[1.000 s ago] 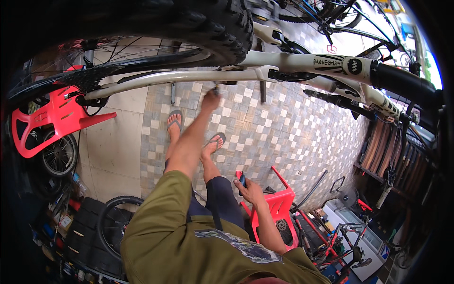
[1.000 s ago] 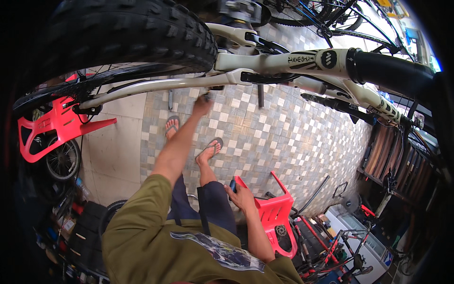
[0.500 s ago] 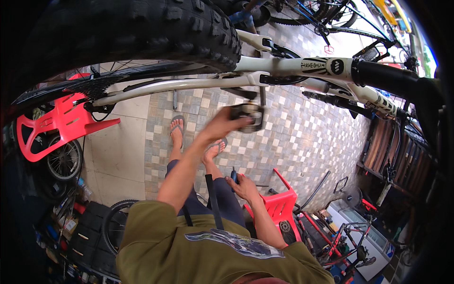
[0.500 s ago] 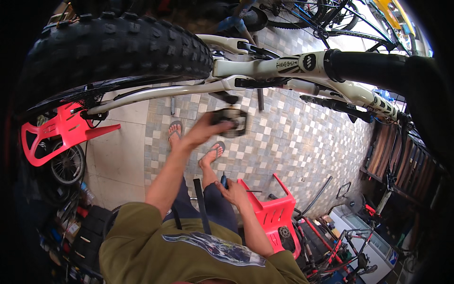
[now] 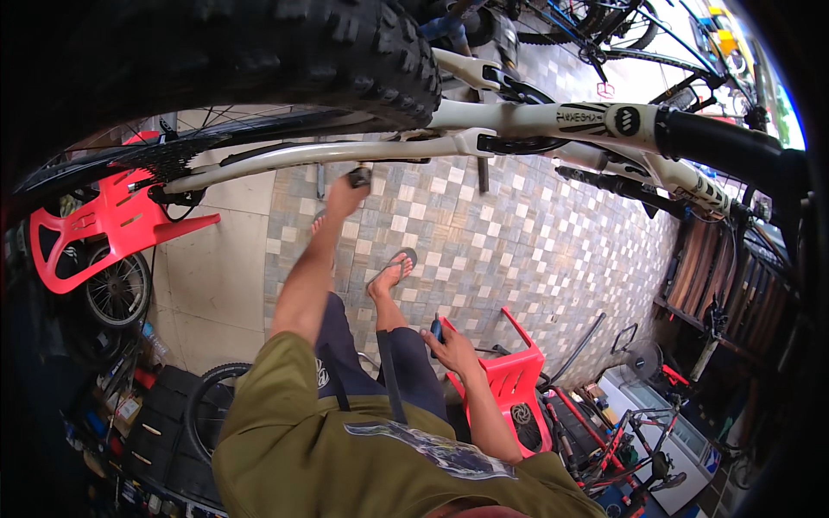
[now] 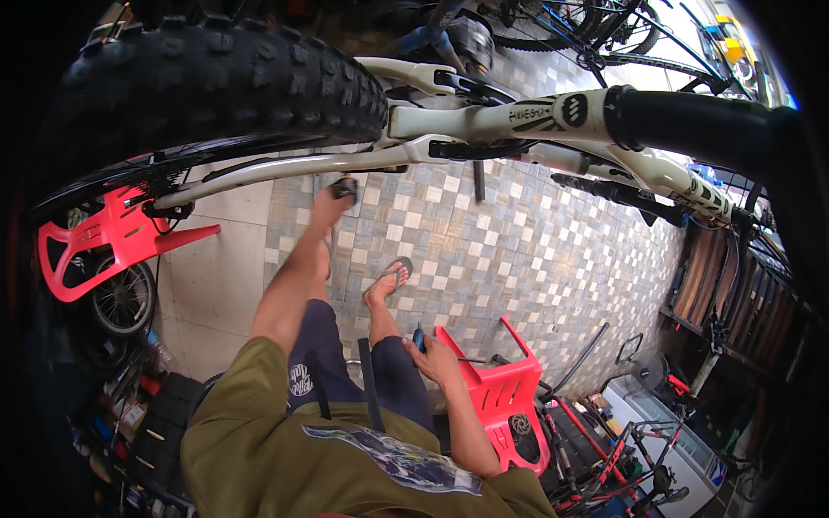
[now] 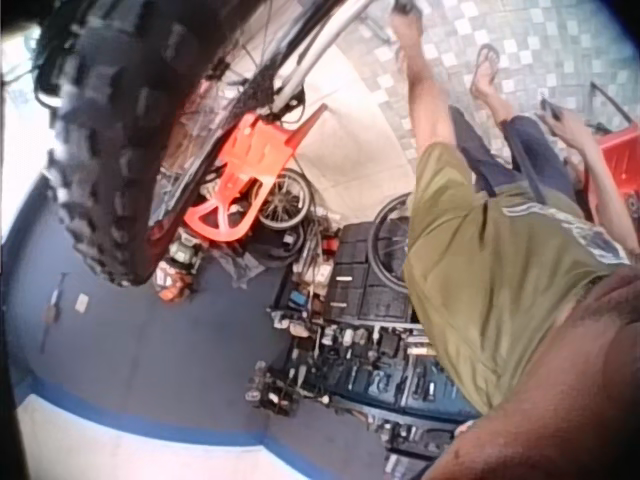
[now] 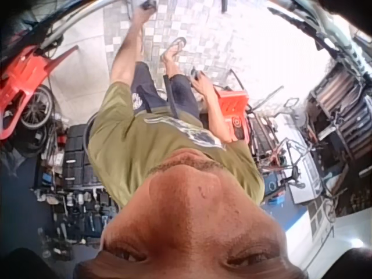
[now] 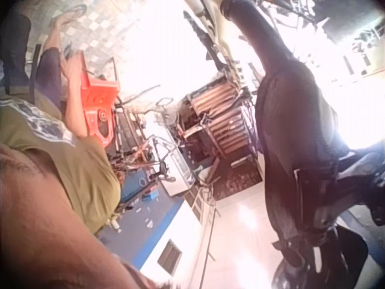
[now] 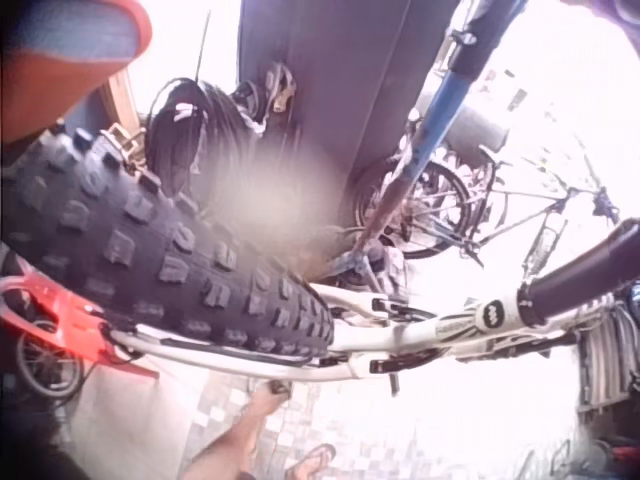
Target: The person assembles a mountain bike by installing the front fork into the frame, then attaching the crankset to the bottom bracket using a crank installation tool and a torque wrench. The person tightens the crank bolts and checks the installation.
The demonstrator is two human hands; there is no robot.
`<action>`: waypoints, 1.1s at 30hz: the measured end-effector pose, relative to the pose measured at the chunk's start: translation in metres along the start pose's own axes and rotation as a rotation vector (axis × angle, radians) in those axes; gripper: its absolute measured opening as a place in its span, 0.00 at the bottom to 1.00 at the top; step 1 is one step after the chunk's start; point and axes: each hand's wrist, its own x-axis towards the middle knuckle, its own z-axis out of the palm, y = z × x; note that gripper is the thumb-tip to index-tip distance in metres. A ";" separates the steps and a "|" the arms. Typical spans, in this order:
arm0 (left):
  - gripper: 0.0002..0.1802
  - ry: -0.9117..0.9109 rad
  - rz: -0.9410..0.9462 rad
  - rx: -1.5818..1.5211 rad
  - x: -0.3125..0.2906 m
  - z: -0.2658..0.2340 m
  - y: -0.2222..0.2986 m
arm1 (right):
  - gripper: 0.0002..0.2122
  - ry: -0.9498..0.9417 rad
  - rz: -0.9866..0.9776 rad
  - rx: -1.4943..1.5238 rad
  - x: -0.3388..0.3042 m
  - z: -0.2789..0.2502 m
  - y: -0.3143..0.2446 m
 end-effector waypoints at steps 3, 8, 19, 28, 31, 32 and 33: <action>0.18 -0.002 -0.031 -0.166 -0.050 -0.096 0.011 | 0.36 -0.007 -0.047 -0.060 0.003 -0.006 -0.009; 0.18 -0.360 -0.013 -0.734 -0.133 -0.123 0.133 | 0.35 0.026 -0.073 -0.080 0.003 -0.013 -0.021; 0.35 -0.336 0.015 -0.217 0.000 0.171 0.128 | 0.32 0.018 -0.002 -0.086 0.005 -0.012 -0.008; 0.27 -0.016 0.014 0.147 -0.002 -0.014 0.005 | 0.34 0.106 -0.006 -0.038 0.011 -0.002 -0.014; 0.26 0.003 0.001 0.077 -0.023 -0.059 -0.007 | 0.32 0.087 -0.044 -0.037 0.016 -0.008 -0.025; 0.25 0.010 -0.002 0.063 -0.030 -0.066 -0.004 | 0.32 0.077 -0.055 -0.029 0.016 -0.012 -0.029; 0.25 0.001 -0.019 0.072 -0.035 -0.071 0.003 | 0.33 0.092 -0.073 -0.024 0.017 -0.013 -0.033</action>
